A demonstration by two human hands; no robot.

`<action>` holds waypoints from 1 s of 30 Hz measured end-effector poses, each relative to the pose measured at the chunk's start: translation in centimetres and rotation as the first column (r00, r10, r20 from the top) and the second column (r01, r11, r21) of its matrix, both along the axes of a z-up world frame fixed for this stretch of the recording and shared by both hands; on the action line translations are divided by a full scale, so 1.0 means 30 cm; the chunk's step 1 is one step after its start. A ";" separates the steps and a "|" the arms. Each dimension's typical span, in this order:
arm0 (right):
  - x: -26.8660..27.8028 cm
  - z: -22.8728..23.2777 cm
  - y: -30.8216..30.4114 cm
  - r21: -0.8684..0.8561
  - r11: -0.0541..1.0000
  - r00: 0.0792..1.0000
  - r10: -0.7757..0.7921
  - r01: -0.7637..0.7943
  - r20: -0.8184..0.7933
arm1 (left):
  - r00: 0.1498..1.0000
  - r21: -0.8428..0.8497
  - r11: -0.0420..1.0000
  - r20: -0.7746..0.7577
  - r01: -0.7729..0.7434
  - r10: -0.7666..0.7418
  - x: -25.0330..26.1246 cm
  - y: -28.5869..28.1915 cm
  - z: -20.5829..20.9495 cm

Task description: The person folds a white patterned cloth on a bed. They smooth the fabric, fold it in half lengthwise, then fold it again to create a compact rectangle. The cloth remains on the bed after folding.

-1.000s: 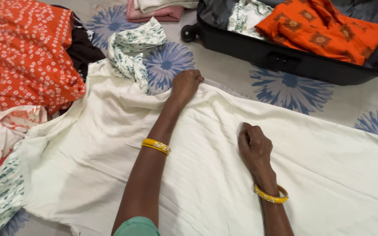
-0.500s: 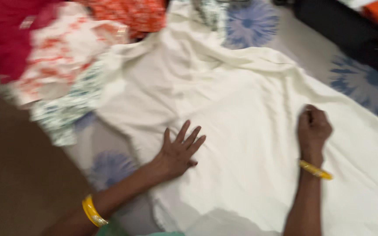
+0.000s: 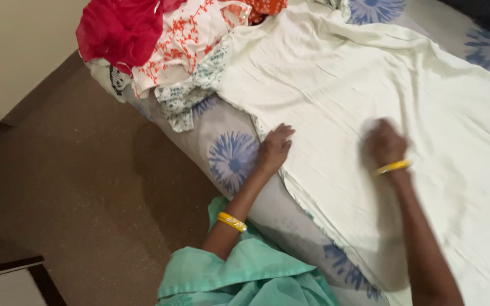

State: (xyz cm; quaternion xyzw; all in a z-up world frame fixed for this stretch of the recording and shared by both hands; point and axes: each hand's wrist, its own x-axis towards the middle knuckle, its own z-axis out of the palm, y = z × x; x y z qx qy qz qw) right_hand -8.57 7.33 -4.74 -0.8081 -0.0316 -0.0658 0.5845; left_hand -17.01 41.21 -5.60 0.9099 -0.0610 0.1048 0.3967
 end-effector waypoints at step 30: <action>-0.596 0.094 0.476 -0.803 0.588 0.827 0.405 0.091 0.390 | 0.958 0.408 0.874 0.217 -0.263 0.187 -0.278 -0.079 0.154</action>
